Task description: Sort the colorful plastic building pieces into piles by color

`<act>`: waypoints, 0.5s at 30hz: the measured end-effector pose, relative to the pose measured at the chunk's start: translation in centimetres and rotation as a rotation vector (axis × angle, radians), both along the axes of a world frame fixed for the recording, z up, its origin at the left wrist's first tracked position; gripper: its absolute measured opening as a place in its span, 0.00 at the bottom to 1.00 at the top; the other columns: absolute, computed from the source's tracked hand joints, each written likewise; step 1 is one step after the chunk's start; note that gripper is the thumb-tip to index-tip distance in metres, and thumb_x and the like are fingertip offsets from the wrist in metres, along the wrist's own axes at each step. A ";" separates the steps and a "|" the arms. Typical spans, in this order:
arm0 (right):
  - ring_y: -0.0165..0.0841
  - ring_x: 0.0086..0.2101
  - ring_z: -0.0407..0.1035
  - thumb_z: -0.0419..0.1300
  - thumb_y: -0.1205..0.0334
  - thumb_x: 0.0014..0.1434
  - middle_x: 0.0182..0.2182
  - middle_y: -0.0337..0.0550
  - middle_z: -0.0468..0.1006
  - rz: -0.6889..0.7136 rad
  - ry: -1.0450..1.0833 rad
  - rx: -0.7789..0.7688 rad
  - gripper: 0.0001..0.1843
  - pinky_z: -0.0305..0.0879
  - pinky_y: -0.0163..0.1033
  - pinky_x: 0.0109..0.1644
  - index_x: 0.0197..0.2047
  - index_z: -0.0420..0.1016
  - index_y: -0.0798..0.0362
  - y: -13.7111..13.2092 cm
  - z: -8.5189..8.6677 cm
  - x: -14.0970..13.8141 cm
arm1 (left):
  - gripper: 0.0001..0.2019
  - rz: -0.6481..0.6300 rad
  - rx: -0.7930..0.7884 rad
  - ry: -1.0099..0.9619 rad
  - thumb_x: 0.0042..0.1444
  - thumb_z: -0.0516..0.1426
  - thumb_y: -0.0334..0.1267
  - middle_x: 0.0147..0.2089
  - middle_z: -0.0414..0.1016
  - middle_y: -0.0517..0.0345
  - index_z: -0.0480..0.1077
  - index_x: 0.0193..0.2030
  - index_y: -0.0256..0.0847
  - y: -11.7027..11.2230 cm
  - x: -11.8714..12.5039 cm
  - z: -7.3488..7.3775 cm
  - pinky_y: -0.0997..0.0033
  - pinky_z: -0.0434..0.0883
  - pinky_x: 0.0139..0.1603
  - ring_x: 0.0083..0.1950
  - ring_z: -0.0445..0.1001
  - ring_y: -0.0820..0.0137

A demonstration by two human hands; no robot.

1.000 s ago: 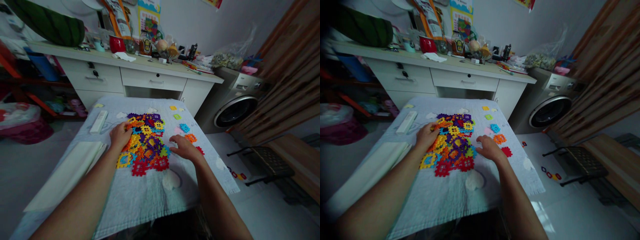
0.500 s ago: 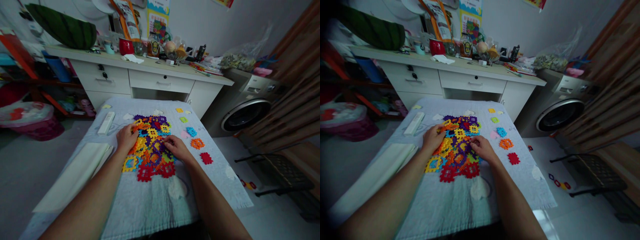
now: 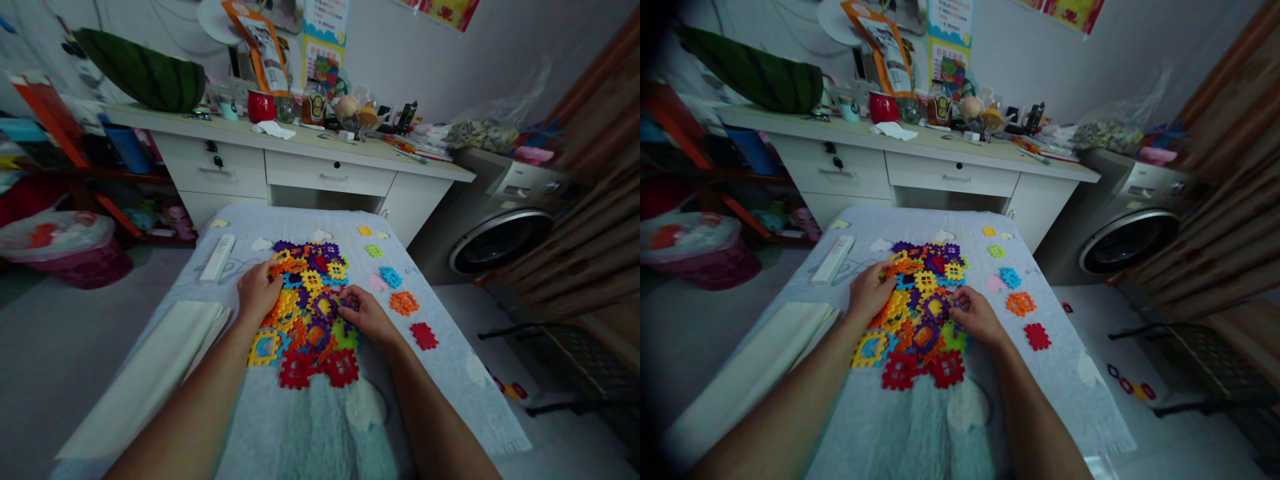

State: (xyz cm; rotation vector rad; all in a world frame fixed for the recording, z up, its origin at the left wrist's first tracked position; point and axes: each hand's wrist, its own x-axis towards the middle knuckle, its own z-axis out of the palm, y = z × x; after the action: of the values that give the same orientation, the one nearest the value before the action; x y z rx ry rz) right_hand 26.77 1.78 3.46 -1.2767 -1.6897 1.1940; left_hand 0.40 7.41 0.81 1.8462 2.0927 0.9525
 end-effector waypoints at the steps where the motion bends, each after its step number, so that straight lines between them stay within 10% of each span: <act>1: 0.27 0.26 0.59 0.65 0.56 0.51 0.26 0.32 0.68 -0.018 0.088 -0.040 0.13 0.53 0.33 0.31 0.36 0.67 0.50 0.2 -0.2 0.1 | 0.17 -0.004 -0.004 -0.003 0.58 0.55 0.40 0.54 0.77 0.52 0.72 0.53 0.45 0.0 0.0 0.1 0.54 0.63 0.61 0.57 0.72 0.57; 9: 0.25 0.20 0.59 0.71 0.48 0.44 0.23 0.36 0.77 -0.228 0.357 -0.203 0.21 0.50 0.32 0.24 0.31 0.69 0.52 2.4 0.3 0.5 | 0.16 -0.029 -0.040 -0.079 0.61 0.53 0.42 0.55 0.77 0.52 0.72 0.54 0.45 0.1 -0.1 0.4 0.53 0.63 0.61 0.59 0.71 0.57; 15: 0.26 0.20 0.63 0.74 0.50 0.38 0.18 0.31 0.70 -0.390 0.457 -0.053 0.22 0.55 0.32 0.24 0.28 0.67 0.51 9.1 1.8 -0.2 | 0.16 -0.039 -0.005 -0.041 0.63 0.51 0.43 0.55 0.77 0.51 0.72 0.54 0.45 -0.1 0.2 0.5 0.51 0.63 0.61 0.59 0.71 0.56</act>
State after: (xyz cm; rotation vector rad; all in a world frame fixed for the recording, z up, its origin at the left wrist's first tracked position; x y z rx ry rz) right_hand 26.60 10.86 5.22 -1.1829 -1.0330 1.1830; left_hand 0.58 7.32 1.34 1.8416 2.0260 0.9663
